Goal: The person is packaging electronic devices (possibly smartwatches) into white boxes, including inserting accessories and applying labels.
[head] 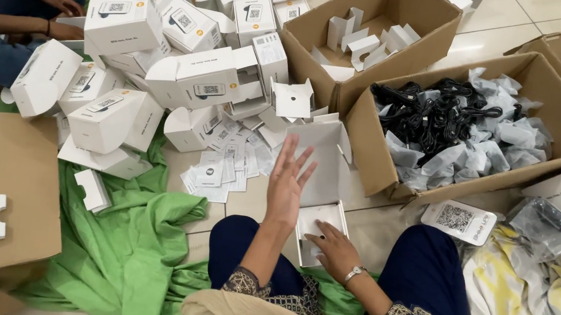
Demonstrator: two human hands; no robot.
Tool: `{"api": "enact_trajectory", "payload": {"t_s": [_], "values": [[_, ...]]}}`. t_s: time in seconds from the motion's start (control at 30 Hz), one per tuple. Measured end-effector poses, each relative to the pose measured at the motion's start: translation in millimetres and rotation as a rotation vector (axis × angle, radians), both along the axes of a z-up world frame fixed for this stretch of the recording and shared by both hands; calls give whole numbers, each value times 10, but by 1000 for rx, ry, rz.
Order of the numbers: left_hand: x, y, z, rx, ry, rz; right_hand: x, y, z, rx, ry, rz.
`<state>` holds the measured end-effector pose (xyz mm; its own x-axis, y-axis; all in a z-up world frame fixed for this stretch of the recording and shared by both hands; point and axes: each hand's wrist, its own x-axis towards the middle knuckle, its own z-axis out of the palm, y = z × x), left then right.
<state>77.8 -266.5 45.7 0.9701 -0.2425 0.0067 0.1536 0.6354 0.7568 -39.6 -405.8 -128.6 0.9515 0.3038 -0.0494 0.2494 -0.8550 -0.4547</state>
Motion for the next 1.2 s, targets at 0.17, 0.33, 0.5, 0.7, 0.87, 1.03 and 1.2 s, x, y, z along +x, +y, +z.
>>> {"api": "enact_trajectory", "payload": {"t_s": [0.17, 0.33, 0.5, 0.7, 0.87, 1.03, 1.2], "values": [[-81, 55, -376, 242, -8, 13, 231, 22, -224, -157, -13, -28], [-244, 188, -1645, 628, 25, -12, 523, -21, -348, -322, -383, -24], [-310, 322, -2393, 1087, -92, 71, 521, 63, 529, -453, -62, 30], [-297, 312, -2703, 1261, -14, -52, 148, -113, 500, -109, -123, 43], [-397, 249, -2960, 1396, -123, -188, 150, -233, 55, 50, 2, 11], [-503, 271, -2730, 1454, -161, -275, 526, -50, -15, 37, 105, -78], [-437, 275, -2448, 1634, -188, -366, 874, 391, 78, -419, 355, -36]]}}
